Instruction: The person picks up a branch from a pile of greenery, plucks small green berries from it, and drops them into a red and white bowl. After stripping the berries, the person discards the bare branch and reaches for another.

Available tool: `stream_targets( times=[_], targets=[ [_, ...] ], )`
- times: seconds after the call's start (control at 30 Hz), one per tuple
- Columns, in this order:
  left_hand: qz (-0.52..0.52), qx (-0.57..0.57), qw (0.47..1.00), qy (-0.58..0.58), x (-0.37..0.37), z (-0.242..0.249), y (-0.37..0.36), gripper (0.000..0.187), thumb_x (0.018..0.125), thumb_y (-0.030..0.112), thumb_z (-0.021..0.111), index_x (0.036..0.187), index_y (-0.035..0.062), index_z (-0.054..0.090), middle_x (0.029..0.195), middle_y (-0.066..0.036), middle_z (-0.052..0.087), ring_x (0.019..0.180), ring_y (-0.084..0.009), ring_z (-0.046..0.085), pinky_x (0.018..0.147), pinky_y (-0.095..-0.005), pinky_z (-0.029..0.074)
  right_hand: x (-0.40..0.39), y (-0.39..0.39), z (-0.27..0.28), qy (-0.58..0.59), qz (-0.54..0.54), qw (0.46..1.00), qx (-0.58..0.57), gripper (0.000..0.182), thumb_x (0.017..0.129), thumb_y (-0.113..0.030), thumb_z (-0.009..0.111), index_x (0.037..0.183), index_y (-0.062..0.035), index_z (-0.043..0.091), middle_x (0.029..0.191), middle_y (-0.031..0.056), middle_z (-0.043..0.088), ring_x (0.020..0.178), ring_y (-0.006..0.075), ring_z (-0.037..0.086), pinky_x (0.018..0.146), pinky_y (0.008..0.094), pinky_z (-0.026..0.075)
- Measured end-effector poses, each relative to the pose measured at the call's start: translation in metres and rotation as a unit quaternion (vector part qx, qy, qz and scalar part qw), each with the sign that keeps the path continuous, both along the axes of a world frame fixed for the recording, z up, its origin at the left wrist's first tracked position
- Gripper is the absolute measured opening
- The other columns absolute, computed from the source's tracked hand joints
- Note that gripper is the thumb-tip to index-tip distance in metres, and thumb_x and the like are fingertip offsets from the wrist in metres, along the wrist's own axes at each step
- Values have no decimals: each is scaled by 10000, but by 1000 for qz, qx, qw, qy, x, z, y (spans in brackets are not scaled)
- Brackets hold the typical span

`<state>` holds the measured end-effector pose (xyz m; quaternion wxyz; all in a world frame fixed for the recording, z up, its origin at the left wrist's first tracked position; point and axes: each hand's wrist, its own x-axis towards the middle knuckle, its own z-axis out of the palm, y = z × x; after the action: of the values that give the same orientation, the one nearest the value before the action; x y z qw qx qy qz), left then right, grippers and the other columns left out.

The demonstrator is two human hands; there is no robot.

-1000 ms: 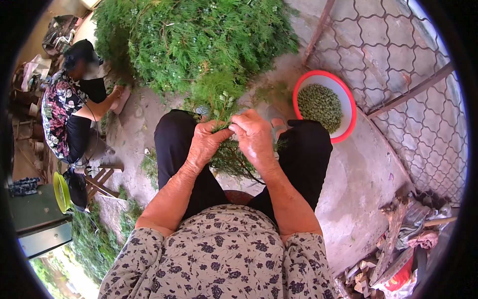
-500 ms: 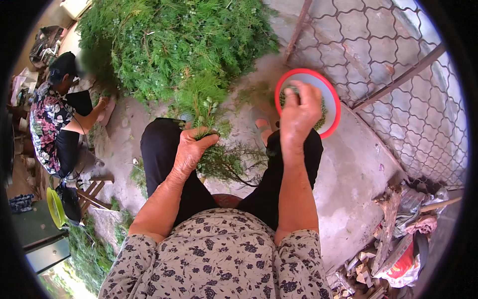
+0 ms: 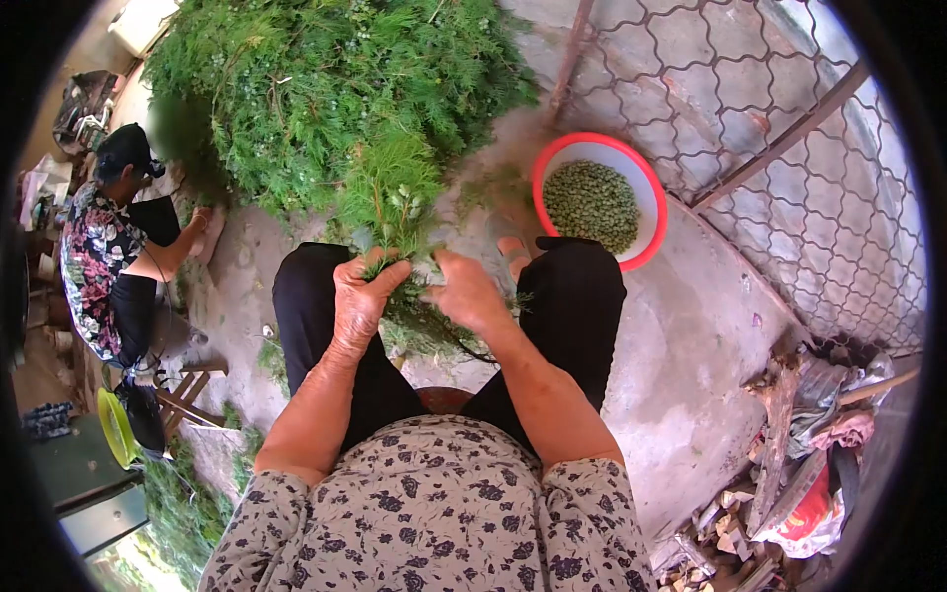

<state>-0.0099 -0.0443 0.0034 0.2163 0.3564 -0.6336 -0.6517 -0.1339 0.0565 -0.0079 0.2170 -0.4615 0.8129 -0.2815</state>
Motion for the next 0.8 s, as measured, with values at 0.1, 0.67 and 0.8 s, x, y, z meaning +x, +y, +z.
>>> stream_targets(
  times=[0.1,0.67,0.8],
  targets=[
    [14,-16,994,104,0,-5,2,148,754,23,662,894,-21,640,722,8,593,641,-64,512,590,-225,424,15,-11,-38,-193,11,975,-107,285,669,-113,661,918,11,604,816,222,610,799,349,595,699,387,448],
    [120,-502,845,-139,4,-8,-26,293,706,78,638,980,-16,592,954,-163,568,904,-321,521,902,-368,362,21,-19,-31,-312,-188,923,-121,139,721,-29,691,844,0,634,761,23,626,670,102,532,637,256,406],
    [107,-83,990,-29,3,-10,-32,279,769,197,669,933,-24,618,764,-85,632,712,-170,552,727,-283,426,24,-18,-45,-365,-171,897,-183,162,725,-1,676,880,-3,628,810,25,634,694,107,545,653,257,410]
  ],
)
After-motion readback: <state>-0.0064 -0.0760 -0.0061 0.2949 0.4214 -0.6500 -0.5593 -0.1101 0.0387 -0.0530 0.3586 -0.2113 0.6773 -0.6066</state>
